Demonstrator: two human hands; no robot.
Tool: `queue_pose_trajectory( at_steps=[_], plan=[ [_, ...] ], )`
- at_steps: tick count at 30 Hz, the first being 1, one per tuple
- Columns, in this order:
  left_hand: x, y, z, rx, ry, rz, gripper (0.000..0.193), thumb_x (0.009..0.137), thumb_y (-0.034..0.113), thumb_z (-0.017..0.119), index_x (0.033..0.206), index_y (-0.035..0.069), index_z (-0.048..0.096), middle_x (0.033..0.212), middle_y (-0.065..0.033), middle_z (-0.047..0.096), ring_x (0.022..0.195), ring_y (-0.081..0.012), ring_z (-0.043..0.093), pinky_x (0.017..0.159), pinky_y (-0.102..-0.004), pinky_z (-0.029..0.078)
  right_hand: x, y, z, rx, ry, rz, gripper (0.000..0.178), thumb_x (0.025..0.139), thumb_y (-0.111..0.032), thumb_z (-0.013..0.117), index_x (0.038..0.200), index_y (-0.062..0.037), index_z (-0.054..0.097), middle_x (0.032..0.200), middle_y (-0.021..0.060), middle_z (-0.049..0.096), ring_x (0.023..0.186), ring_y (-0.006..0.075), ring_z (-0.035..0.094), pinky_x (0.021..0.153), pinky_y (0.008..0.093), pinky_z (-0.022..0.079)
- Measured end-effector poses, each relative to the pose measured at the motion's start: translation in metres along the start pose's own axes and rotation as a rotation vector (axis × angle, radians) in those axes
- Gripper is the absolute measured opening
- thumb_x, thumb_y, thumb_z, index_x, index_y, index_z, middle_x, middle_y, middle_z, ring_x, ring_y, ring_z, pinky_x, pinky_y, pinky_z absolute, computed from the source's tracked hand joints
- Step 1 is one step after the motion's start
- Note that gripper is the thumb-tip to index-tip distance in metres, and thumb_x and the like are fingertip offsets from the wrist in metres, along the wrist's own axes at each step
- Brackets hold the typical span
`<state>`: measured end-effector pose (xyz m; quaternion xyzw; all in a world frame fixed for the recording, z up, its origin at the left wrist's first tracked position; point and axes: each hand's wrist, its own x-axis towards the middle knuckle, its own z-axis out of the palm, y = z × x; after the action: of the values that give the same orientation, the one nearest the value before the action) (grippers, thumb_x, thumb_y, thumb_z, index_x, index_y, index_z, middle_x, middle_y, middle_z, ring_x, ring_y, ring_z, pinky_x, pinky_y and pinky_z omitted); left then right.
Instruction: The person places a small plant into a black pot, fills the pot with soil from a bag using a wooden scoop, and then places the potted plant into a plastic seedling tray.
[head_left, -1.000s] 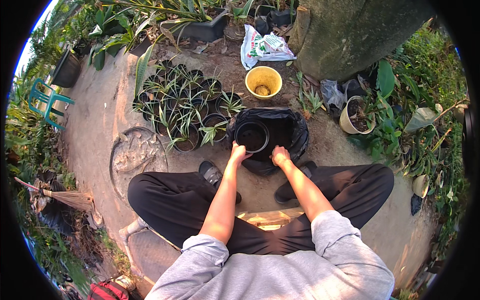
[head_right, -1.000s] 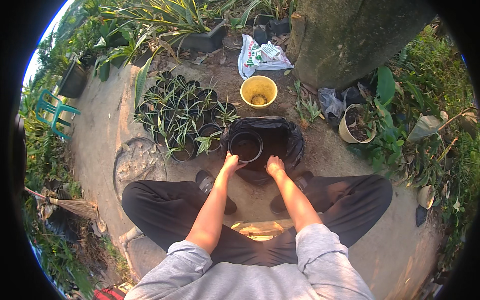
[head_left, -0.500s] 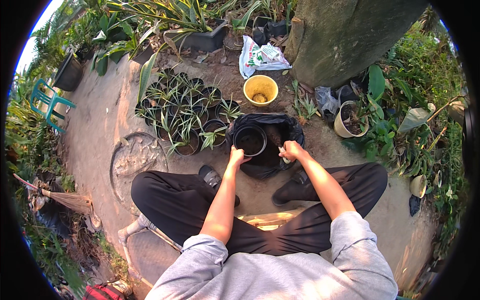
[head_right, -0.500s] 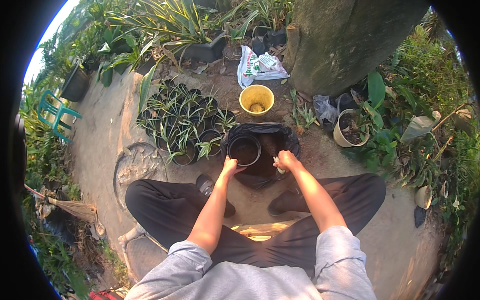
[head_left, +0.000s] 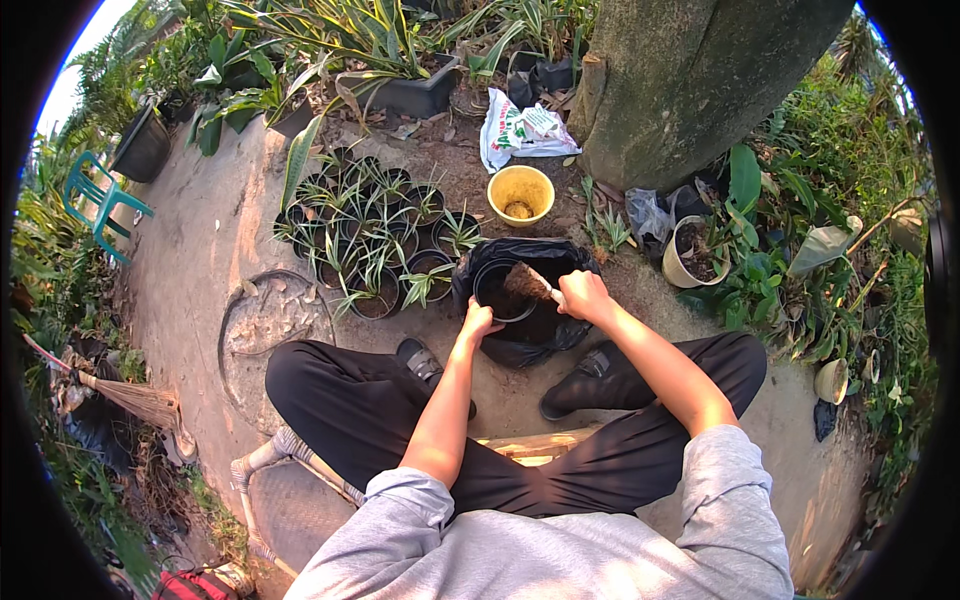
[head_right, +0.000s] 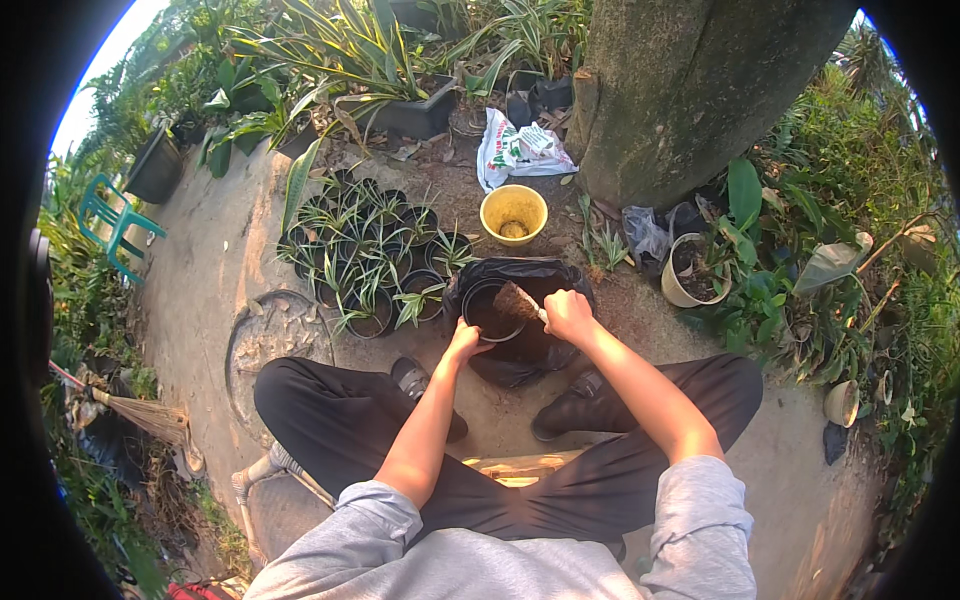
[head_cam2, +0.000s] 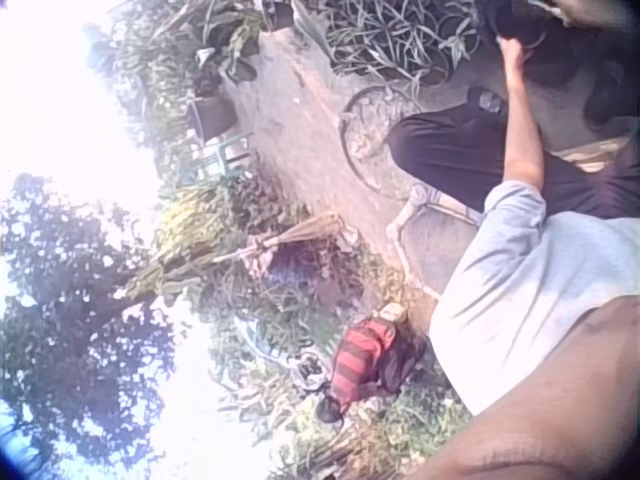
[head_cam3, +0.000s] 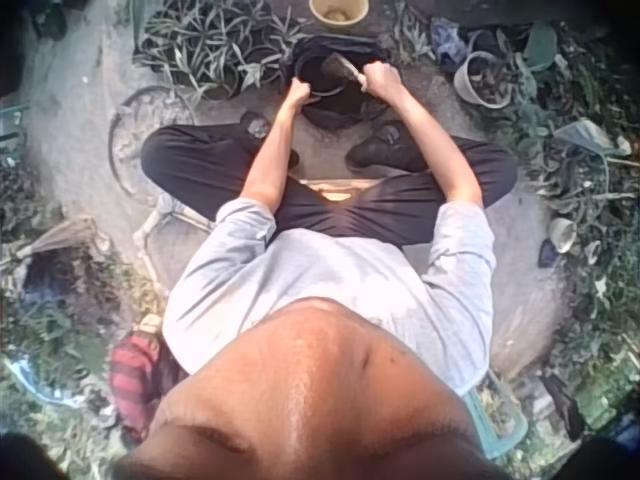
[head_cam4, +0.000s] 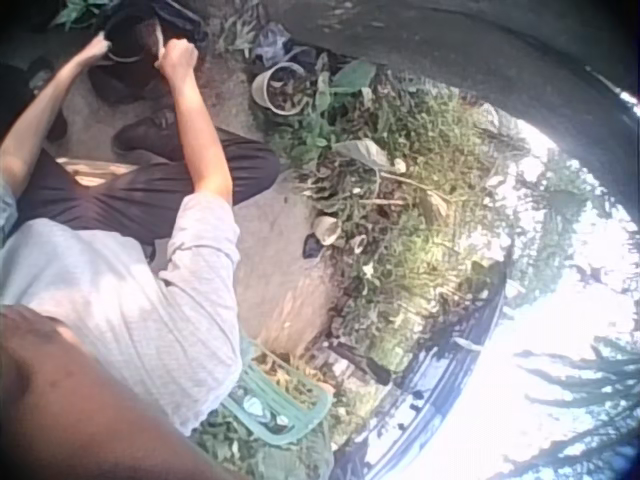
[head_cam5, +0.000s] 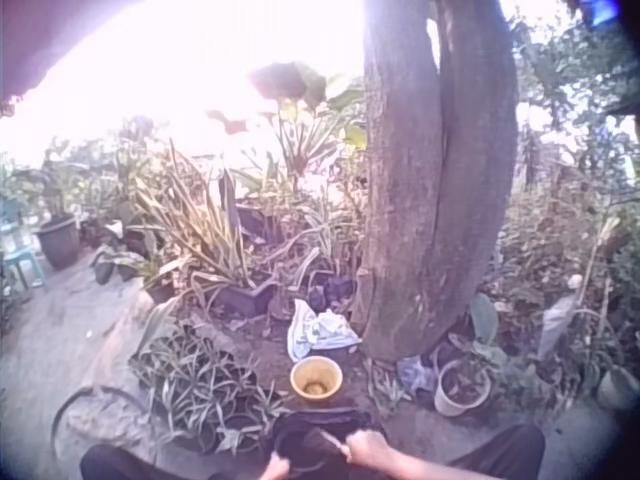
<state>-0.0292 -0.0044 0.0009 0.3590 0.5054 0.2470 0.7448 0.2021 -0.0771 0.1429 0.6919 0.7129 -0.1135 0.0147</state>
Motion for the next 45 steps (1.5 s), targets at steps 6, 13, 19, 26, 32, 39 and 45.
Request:
queue_pose_trajectory(
  at_steps=[6,13,19,26,32,39,45],
  plan=[
    [0.000,-0.004,-0.003,0.017,-0.001,0.023,0.055,0.083,-0.008,0.037,0.136,0.007,0.029,0.137,-0.0164,0.044,0.123,-0.0347,0.053,0.091,-0.0558,0.056,0.011,-0.006,0.018,-0.038,0.195,0.049,0.028,0.067,-0.018,0.081,0.080,0.0001,0.065,0.082,0.0192,0.069,0.082,0.0378,0.068,0.073,0.0459,0.055],
    [0.005,0.000,-0.005,-0.003,0.126,0.029,0.059,0.083,-0.004,0.035,0.141,0.007,0.028,0.140,-0.0180,0.043,0.123,-0.0360,0.053,0.089,-0.0543,0.057,-0.004,0.027,0.026,0.164,-0.293,0.413,0.035,0.073,-0.034,0.083,0.080,-0.0008,0.074,0.077,0.0137,0.072,0.067,0.0249,0.072,0.073,0.0403,0.058],
    [0.002,0.004,0.003,0.082,0.192,0.033,0.056,0.083,-0.004,0.036,0.137,0.006,0.027,0.137,-0.0198,0.044,0.122,-0.0354,0.054,0.090,-0.0533,0.057,0.011,0.029,0.092,0.138,-0.232,0.540,0.027,0.075,-0.021,0.079,0.091,-0.0005,0.073,0.092,0.0184,0.072,0.086,0.0300,0.072,0.079,0.0394,0.059],
    [0.012,-0.011,-0.010,0.036,0.221,0.044,0.066,0.084,0.000,0.038,0.148,0.007,0.023,0.147,-0.0199,0.035,0.126,-0.0392,0.050,0.089,-0.0556,0.057,0.053,0.020,0.162,0.144,0.052,0.593,0.019,0.084,-0.006,0.063,0.100,0.0028,0.065,0.101,0.0239,0.070,0.097,0.0358,0.069,0.082,0.0410,0.059],
    [0.010,-0.012,-0.009,0.013,0.230,-0.023,0.065,0.083,-0.004,0.036,0.145,0.013,0.024,0.144,-0.0160,0.041,0.125,-0.0352,0.052,0.090,-0.0533,0.056,0.061,0.010,0.197,0.144,0.062,0.599,0.021,0.092,-0.009,0.056,0.110,-0.0003,0.059,0.107,0.0217,0.064,0.096,0.0376,0.068,0.080,0.0433,0.058],
    [0.014,-0.015,-0.011,-0.053,0.194,-0.045,0.068,0.082,-0.006,0.033,0.145,0.015,0.023,0.144,-0.0159,0.041,0.124,-0.0359,0.052,0.092,-0.0558,0.053,0.052,0.002,0.181,0.250,-0.163,0.419,0.045,0.078,-0.023,0.078,0.114,-0.0015,0.060,0.110,0.0236,0.067,0.107,0.0418,0.063,0.091,0.0480,0.053],
    [0.019,-0.019,-0.016,-0.088,0.100,-0.060,0.062,0.083,-0.008,0.032,0.141,0.013,0.025,0.140,-0.0171,0.043,0.124,-0.0358,0.052,0.093,-0.0564,0.053,0.045,-0.016,0.169,0.354,-0.267,0.408,0.045,0.080,-0.025,0.077,0.113,-0.0006,0.060,0.111,0.0248,0.066,0.109,0.0406,0.063,0.091,0.0472,0.053]
  ],
)
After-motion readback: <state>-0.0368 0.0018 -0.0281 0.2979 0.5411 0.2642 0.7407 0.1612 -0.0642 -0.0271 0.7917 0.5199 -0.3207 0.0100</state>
